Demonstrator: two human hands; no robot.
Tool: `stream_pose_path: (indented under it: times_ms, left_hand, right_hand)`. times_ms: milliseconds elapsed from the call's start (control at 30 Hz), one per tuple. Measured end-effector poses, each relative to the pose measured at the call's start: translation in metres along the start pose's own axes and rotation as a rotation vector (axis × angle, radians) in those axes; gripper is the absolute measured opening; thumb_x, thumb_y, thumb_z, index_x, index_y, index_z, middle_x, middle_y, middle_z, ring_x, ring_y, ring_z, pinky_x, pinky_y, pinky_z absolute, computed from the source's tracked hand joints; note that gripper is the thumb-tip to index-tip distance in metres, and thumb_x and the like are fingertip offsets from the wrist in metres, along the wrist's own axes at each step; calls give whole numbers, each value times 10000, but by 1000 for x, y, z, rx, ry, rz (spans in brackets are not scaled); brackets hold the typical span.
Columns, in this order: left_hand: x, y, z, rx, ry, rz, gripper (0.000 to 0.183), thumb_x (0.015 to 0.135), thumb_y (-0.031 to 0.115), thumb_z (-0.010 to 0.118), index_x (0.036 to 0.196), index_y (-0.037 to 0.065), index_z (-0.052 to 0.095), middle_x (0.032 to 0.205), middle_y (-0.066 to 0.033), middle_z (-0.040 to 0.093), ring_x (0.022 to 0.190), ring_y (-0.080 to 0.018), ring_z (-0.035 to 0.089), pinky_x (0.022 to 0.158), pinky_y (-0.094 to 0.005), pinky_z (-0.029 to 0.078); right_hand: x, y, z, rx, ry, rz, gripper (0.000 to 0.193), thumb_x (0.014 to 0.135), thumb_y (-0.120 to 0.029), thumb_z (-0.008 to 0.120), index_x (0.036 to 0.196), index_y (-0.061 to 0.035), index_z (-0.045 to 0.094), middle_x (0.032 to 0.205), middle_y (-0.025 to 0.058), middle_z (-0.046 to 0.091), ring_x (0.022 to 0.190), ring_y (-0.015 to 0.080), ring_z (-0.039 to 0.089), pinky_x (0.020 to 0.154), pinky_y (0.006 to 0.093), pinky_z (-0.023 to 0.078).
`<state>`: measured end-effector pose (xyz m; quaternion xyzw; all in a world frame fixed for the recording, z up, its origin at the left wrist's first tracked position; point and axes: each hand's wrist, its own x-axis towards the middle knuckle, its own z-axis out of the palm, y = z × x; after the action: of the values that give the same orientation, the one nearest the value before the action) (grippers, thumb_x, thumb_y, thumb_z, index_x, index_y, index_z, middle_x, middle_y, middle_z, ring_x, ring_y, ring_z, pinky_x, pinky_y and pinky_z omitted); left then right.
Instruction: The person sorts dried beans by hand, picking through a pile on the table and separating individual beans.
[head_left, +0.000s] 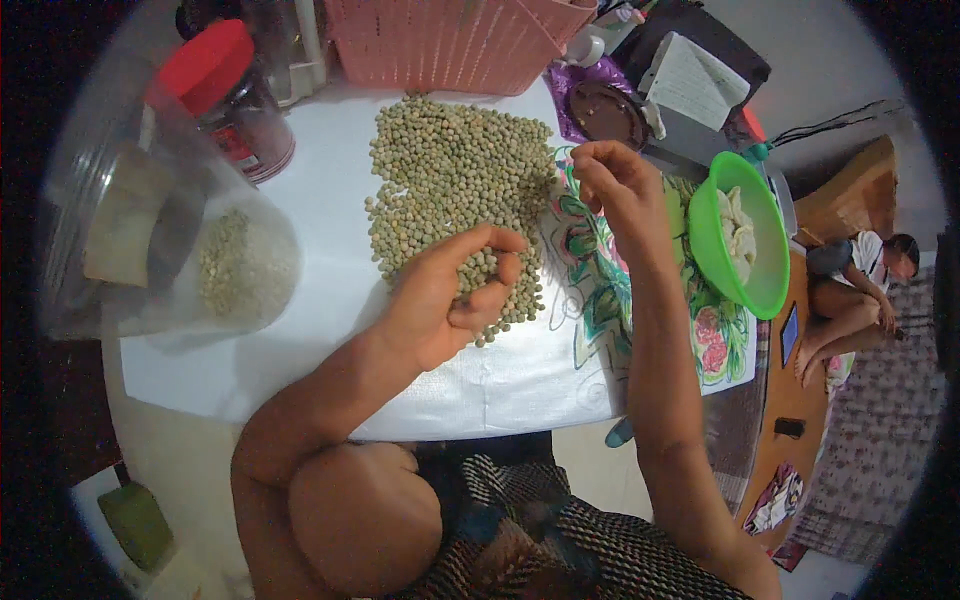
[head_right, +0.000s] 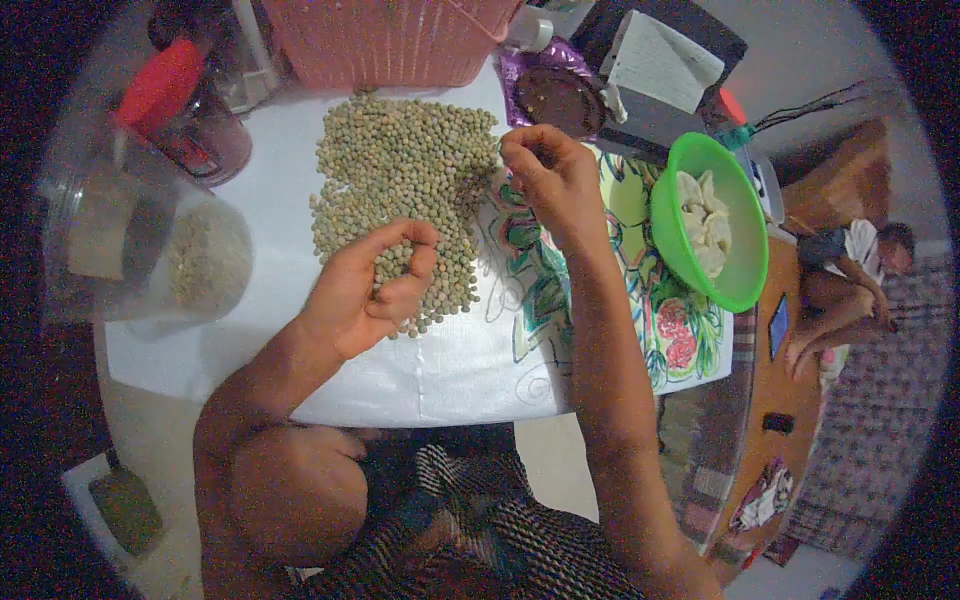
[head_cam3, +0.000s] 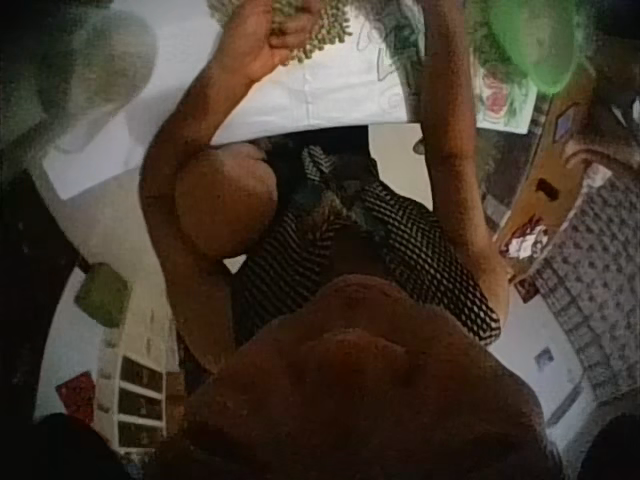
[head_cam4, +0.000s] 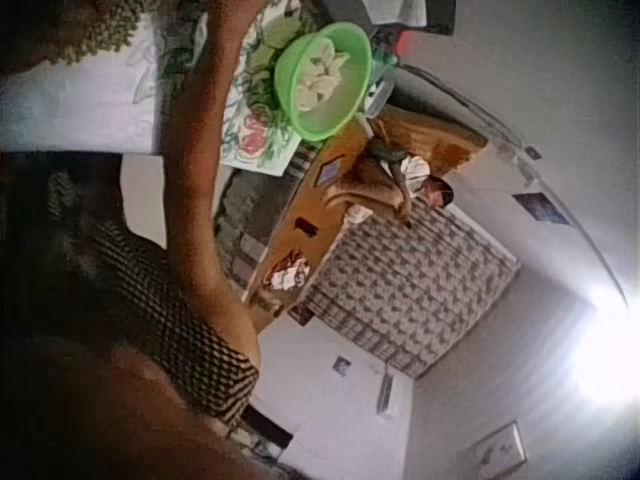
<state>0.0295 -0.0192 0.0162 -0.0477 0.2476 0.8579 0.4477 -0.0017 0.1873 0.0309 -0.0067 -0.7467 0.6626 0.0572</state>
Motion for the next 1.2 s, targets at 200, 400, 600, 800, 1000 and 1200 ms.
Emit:
stream_pose_path:
  times_ms: [200, 400, 600, 800, 1000, 1200]
  left_hand:
    - [4, 6, -4, -78, 37, 38, 159, 861, 201, 403, 872, 66, 486, 711, 1, 461, 427, -28, 314, 316, -142, 212]
    - [4, 11, -7, -101, 88, 80, 153, 857, 199, 419, 865, 65, 492, 697, 0, 453, 421, -33, 302, 312, -144, 207]
    - [5, 11, -3, -76, 126, 79, 146, 855, 187, 419, 869, 61, 491, 689, -4, 445, 420, -35, 300, 319, -145, 210]
    - [4, 10, -4, -17, 147, 63, 153, 861, 185, 399, 883, 58, 482, 691, -9, 444, 421, -31, 310, 323, -143, 215]
    - [5, 7, -5, 8, 134, 60, 166, 865, 199, 388, 891, 62, 478, 692, -5, 446, 424, -28, 320, 323, -139, 224]
    - [4, 7, -8, -3, 124, 47, 158, 862, 196, 397, 892, 64, 479, 706, -9, 455, 424, -29, 320, 323, -135, 226]
  right_hand:
    - [24, 32, -16, -748, 95, -88, 212, 672, -188, 556, 788, -19, 611, 690, 144, 602, 624, 242, 597, 598, 312, 450]
    - [23, 18, 16, -763, 11, -136, 214, 720, -192, 555, 782, 7, 605, 690, 155, 592, 621, 245, 575, 587, 319, 445]
    - [13, 25, 18, -787, 43, -249, 157, 707, -143, 589, 790, -11, 604, 752, 175, 578, 700, 305, 561, 656, 357, 440]
    - [5, 19, 25, -743, -41, -257, 169, 658, -59, 589, 822, -19, 594, 779, 156, 558, 726, 312, 548, 665, 358, 439]
    - [2, 16, 27, -765, -80, -267, 148, 654, -32, 566, 799, -18, 589, 783, 165, 561, 737, 316, 548, 677, 361, 440]
    - [3, 15, 28, -762, -59, -216, 149, 703, -40, 579, 843, 10, 586, 711, 134, 596, 631, 204, 581, 608, 283, 451]
